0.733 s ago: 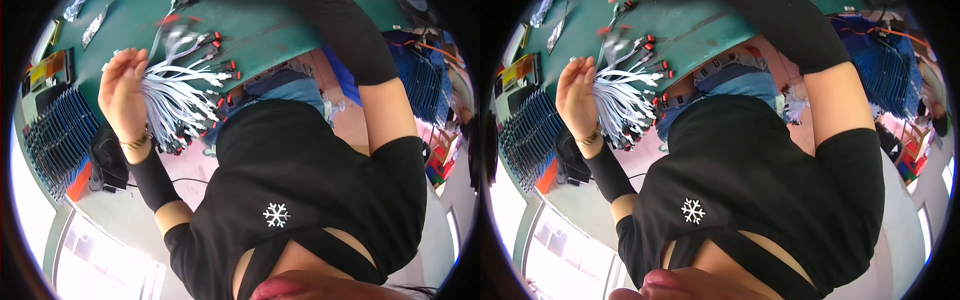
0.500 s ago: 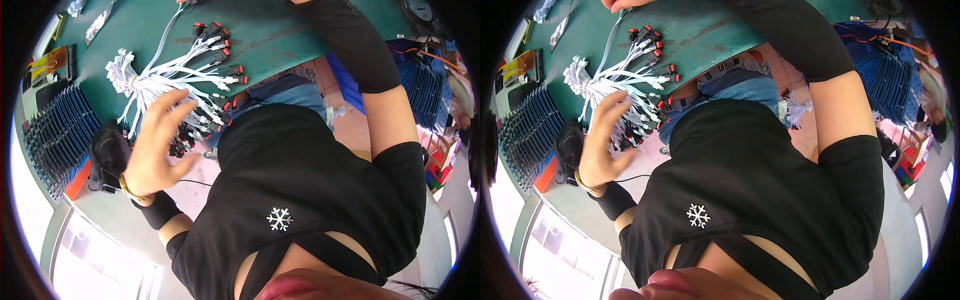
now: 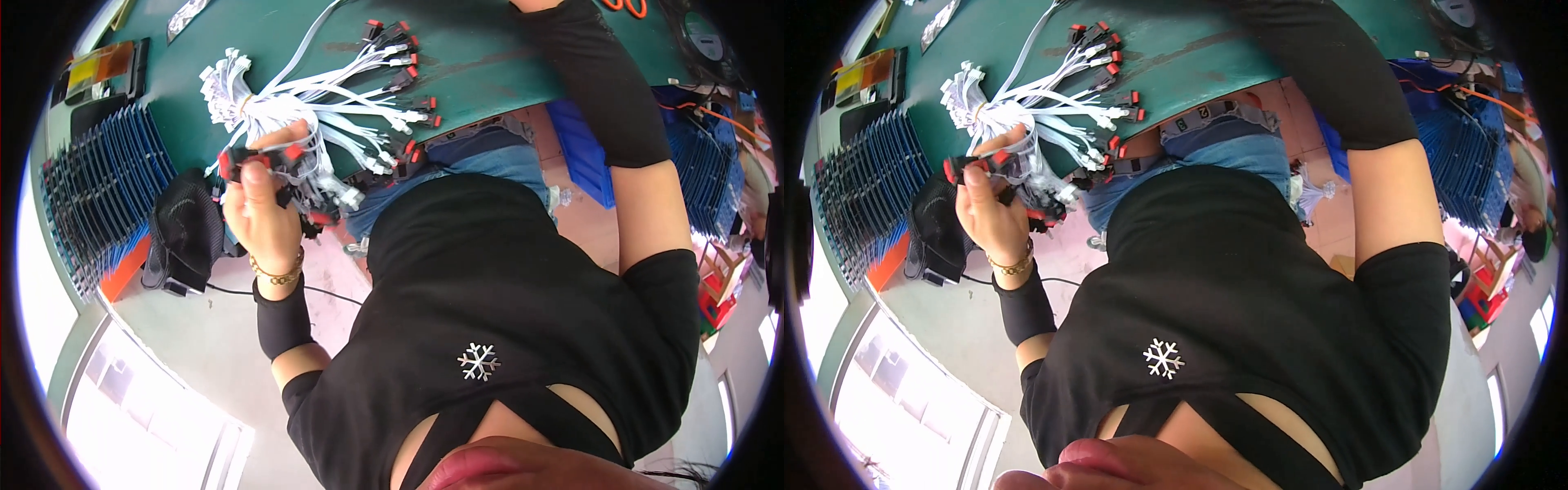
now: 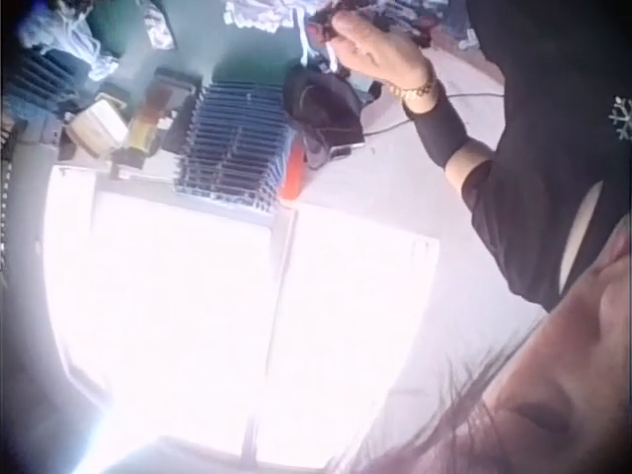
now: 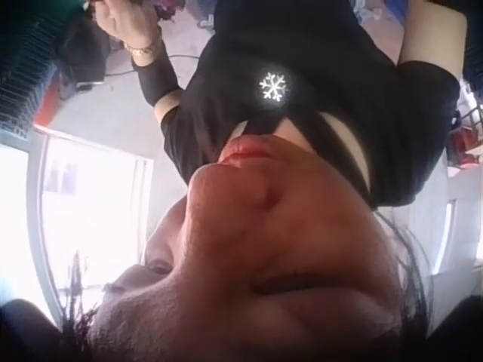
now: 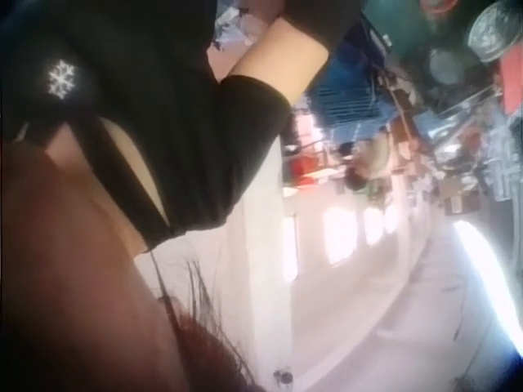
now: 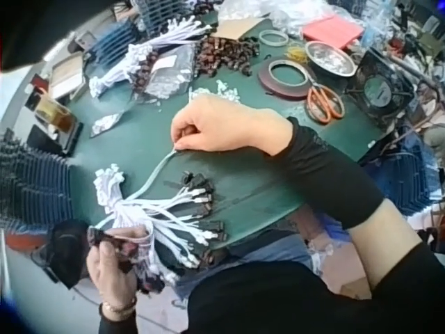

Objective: The person assembles electronic wiring harnesses by attaching plastic connectors to the ends of wires by hand.

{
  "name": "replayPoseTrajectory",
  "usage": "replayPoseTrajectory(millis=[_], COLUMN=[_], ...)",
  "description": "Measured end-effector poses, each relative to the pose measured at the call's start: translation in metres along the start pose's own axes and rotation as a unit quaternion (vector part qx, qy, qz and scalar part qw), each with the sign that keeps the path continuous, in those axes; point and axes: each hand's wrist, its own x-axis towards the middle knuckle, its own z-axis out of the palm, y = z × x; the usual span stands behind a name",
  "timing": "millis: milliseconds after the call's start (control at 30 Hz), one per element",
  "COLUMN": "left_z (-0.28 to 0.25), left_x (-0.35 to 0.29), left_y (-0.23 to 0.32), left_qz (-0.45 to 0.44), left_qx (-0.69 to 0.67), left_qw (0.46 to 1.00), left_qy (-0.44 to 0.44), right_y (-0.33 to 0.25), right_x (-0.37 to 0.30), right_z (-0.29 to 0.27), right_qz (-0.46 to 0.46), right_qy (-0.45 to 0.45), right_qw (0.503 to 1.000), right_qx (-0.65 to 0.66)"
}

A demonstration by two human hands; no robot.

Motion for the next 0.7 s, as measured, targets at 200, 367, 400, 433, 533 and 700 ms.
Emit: replayPoseTrajectory(millis=[200,367,400,433,533,700], left_z=[-0.018,-0.025,-0.024,-0.019,-0.008,0.004], left_x=[0.006,0.003,0.004,0.0,-0.018,-0.042], left_y=[-0.004,-0.01,-0.01,-0.007,-0.001,-0.009], left_qz=[-0.039,-0.054,-0.033,-0.011,0.117,0.221], left_qx=[-0.207,-0.174,-0.16,-0.142,0.059,0.626], left_qw=[0.977,0.98,0.984,0.988,0.991,0.731], left_qy=[0.032,0.077,0.072,0.067,-0.002,-0.159], right_y=[-0.014,-0.052,-0.057,-0.059,-0.054,-0.041], right_x=[-0.002,-0.012,-0.02,-0.029,-0.033,-0.018], right_z=[-0.002,0.044,0.052,0.055,0.063,0.065], right_qz=[-0.04,-0.274,-0.285,-0.297,-0.308,-0.191], right_qy=[0.027,-0.048,-0.106,-0.159,-0.172,-0.12], right_qw=[0.998,0.96,0.953,0.941,0.932,0.956], right_qx=[-0.048,0.01,-0.006,-0.021,-0.088,0.19])
